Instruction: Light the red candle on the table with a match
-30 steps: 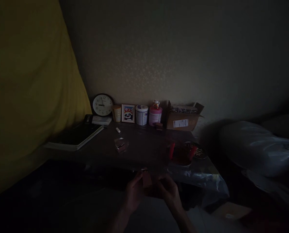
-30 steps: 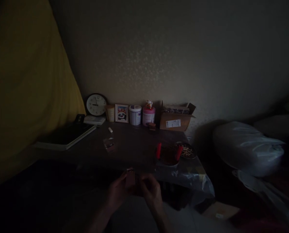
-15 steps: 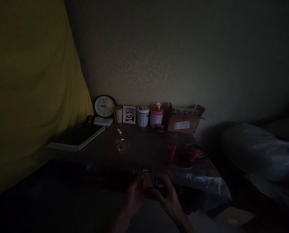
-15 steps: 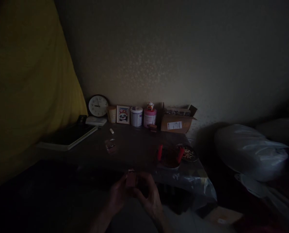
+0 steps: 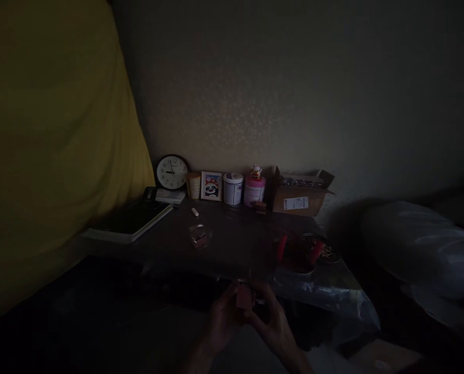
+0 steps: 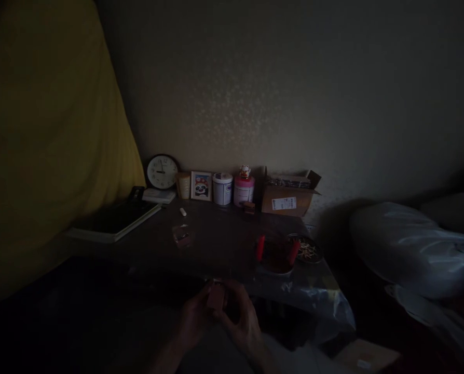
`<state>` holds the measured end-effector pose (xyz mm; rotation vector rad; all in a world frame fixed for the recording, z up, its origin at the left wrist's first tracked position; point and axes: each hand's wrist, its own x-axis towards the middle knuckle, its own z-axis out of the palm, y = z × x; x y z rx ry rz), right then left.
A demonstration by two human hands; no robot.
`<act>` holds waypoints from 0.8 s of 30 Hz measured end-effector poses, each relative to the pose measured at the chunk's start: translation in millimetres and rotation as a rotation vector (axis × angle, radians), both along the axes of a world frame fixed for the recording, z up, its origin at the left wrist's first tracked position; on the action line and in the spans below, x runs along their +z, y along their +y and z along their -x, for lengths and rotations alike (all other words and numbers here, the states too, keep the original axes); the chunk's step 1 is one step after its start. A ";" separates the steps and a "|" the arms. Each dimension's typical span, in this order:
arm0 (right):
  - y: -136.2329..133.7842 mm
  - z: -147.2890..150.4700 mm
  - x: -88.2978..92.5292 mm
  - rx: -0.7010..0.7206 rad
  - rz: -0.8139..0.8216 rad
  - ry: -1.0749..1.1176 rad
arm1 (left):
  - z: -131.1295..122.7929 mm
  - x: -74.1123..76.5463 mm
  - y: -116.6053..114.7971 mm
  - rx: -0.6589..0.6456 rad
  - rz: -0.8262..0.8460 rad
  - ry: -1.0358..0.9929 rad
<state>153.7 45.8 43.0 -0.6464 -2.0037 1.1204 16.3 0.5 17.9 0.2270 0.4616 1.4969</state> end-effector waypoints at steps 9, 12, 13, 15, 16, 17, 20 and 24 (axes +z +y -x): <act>-3.6 -0.6 4.7 0.009 0.000 0.001 | -2.2 -2.7 0.7 0.003 -0.029 -0.018; -4.1 -0.4 5.0 -0.007 -0.013 -0.007 | -2.9 -4.2 1.2 -0.010 -0.042 0.011; -4.0 -0.2 5.0 -0.016 -0.015 -0.012 | -3.1 -4.1 1.3 -0.015 -0.054 0.022; -3.4 0.6 4.9 -0.030 -0.018 -0.018 | -3.6 -3.4 1.2 -0.032 -0.069 0.038; -3.1 1.0 4.9 -0.030 -0.018 -0.024 | -3.8 -2.9 1.0 -0.036 -0.071 0.042; -2.9 1.3 5.0 -0.033 -0.018 -0.029 | -4.1 -2.4 0.9 -0.033 -0.074 0.048; -2.6 1.9 5.2 -0.037 -0.029 -0.046 | -4.7 -0.8 0.1 -0.025 -0.081 0.058; -2.2 0.9 4.7 -0.052 -0.067 -0.051 | -5.1 3.2 -1.1 -0.009 -0.127 0.098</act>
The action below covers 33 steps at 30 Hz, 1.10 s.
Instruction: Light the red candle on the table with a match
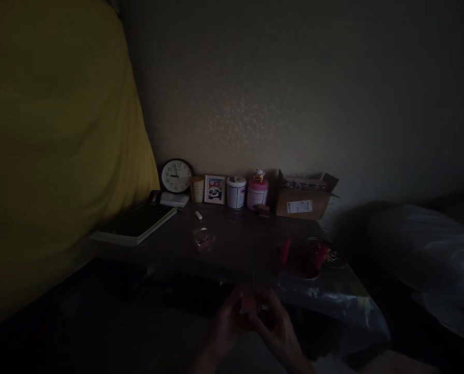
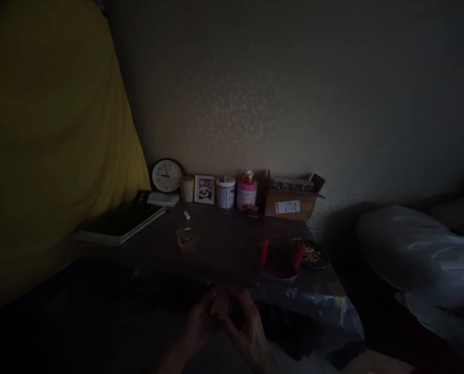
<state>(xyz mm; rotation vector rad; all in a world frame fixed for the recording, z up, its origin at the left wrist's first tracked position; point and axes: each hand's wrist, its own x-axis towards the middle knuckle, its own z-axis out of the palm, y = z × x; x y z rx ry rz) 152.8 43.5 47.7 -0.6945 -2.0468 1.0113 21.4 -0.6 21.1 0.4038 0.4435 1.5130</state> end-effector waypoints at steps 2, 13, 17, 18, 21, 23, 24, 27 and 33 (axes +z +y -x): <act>1.3 -1.2 -1.1 -0.023 -0.007 -0.003 | 0.3 1.7 0.2 0.035 -0.029 0.056; 15.0 -9.3 -13.7 -0.068 -0.041 -0.034 | 16.9 -19.2 6.3 0.202 -0.077 0.549; 11.8 -7.9 -11.7 -0.065 -0.031 -0.053 | 19.3 -13.1 2.6 0.192 -0.087 0.717; 11.3 -7.6 -11.2 -0.055 -0.024 -0.050 | 18.7 -10.2 1.9 0.195 -0.080 0.738; 10.9 -7.3 -9.8 -0.028 0.001 -0.034 | 16.6 -3.6 1.8 0.235 0.005 0.803; 10.6 -7.6 -8.5 -0.015 0.017 -0.015 | 16.2 -3.4 3.1 0.267 0.058 0.829; 10.5 -7.9 -7.7 -0.014 0.028 0.002 | 16.5 -4.5 3.7 0.283 0.067 0.826; 10.2 -9.0 -5.8 -0.034 0.106 0.087 | 18.1 -9.6 4.9 0.292 0.035 0.682; 13.4 -9.8 -8.6 -0.129 0.250 0.218 | 18.5 -9.7 2.9 0.240 -0.011 0.356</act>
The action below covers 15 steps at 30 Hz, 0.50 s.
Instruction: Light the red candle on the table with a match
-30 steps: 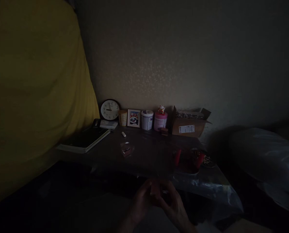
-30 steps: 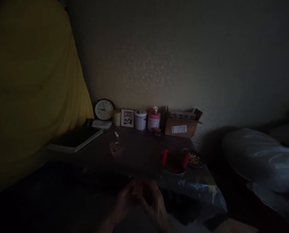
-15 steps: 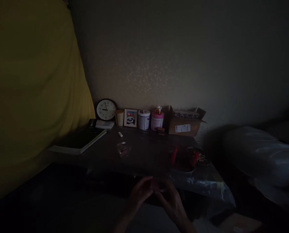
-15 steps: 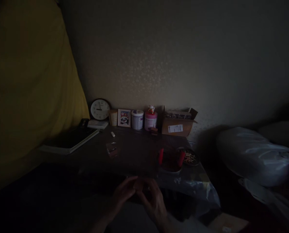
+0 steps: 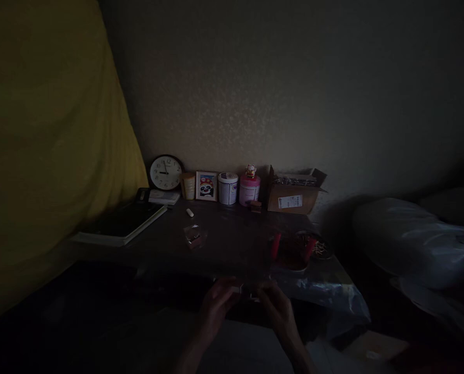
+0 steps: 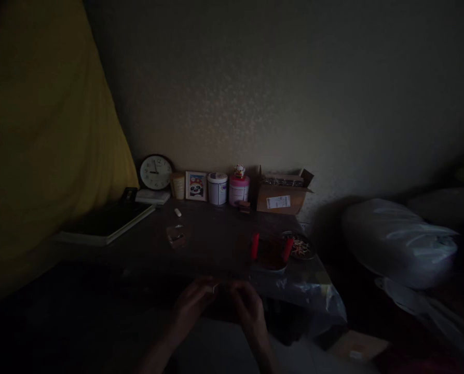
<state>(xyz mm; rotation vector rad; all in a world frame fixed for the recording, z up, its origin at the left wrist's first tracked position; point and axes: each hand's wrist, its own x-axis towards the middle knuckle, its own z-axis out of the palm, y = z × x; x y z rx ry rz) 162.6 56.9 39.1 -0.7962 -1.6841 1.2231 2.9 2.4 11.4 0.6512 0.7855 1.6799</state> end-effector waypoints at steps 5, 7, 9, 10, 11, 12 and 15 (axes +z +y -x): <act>-0.4 2.9 -4.6 -0.025 -0.119 -0.057 | -3.4 5.1 -1.8 -0.055 -0.003 0.047; -1.3 3.8 -5.9 -0.035 -0.144 -0.085 | -4.6 7.5 -2.9 -0.055 -0.005 0.055; -1.8 4.2 -6.9 -0.045 -0.146 -0.102 | -5.5 10.5 -4.4 -0.049 0.002 0.075; -1.9 4.2 -7.2 -0.047 -0.146 -0.106 | -5.9 12.0 -5.1 -0.045 0.008 0.090; -1.8 4.1 -7.4 -0.049 -0.148 -0.107 | -6.2 13.3 -5.6 -0.039 0.016 0.104; -1.5 4.1 -7.5 -0.050 -0.153 -0.108 | -6.5 14.1 -6.0 -0.031 0.021 0.116; -0.3 4.1 -8.0 -0.054 -0.153 -0.130 | -7.0 13.1 -5.2 -0.011 0.026 0.147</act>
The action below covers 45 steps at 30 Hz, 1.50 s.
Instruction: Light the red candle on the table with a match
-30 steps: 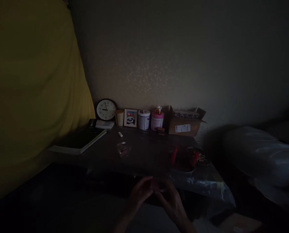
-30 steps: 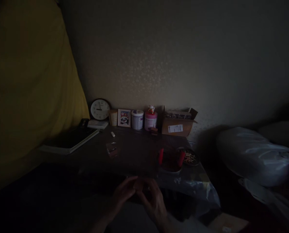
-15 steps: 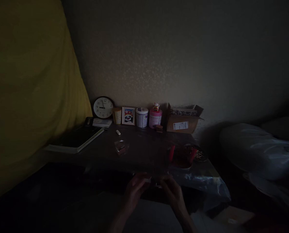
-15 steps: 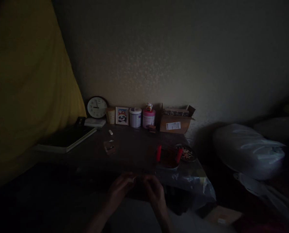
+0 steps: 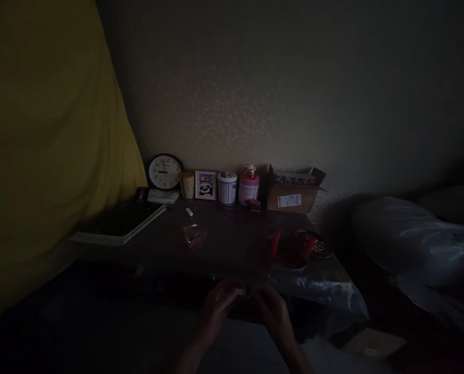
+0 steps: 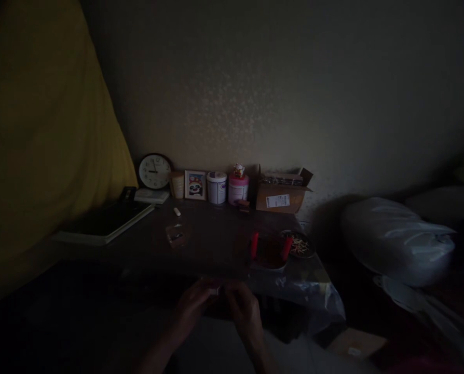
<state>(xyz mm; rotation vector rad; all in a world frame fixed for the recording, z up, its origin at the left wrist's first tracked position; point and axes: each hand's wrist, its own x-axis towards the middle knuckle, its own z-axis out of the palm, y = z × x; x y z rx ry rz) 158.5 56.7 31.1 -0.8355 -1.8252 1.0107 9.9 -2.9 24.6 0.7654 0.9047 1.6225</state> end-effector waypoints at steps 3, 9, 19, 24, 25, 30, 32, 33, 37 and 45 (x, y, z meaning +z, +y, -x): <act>1.3 0.1 -0.7 -0.002 0.006 -0.022 | 0.3 -4.7 2.2 0.005 -0.011 0.071; 1.9 0.6 -2.2 -0.016 0.001 -0.026 | 1.6 -11.2 3.7 0.013 -0.015 0.145; 1.9 -0.8 -1.3 -0.006 -0.029 -0.024 | -0.7 -8.0 4.2 0.020 -0.043 0.140; 3.0 0.2 -1.7 -0.011 -0.013 -0.037 | -0.9 -8.5 3.9 0.032 -0.056 0.149; 3.1 0.5 -1.5 -0.011 -0.009 -0.040 | -1.0 -8.7 4.0 0.029 -0.054 0.140; 2.6 0.7 0.9 -0.014 0.022 -0.022 | -2.2 -6.4 4.3 0.021 -0.033 0.105; 2.5 -0.2 1.6 -0.016 0.042 0.013 | -3.6 -3.9 3.8 0.018 -0.029 0.070; 2.7 -0.8 1.6 -0.020 0.055 0.036 | -4.4 -2.5 3.4 0.018 -0.027 0.046; 6.5 -2.8 -1.7 -0.062 0.130 0.113 | -6.9 2.0 2.8 0.028 -0.004 -0.038; 18.7 -7.1 -11.7 -0.071 0.258 0.209 | -7.6 3.4 4.6 -0.009 0.005 -0.172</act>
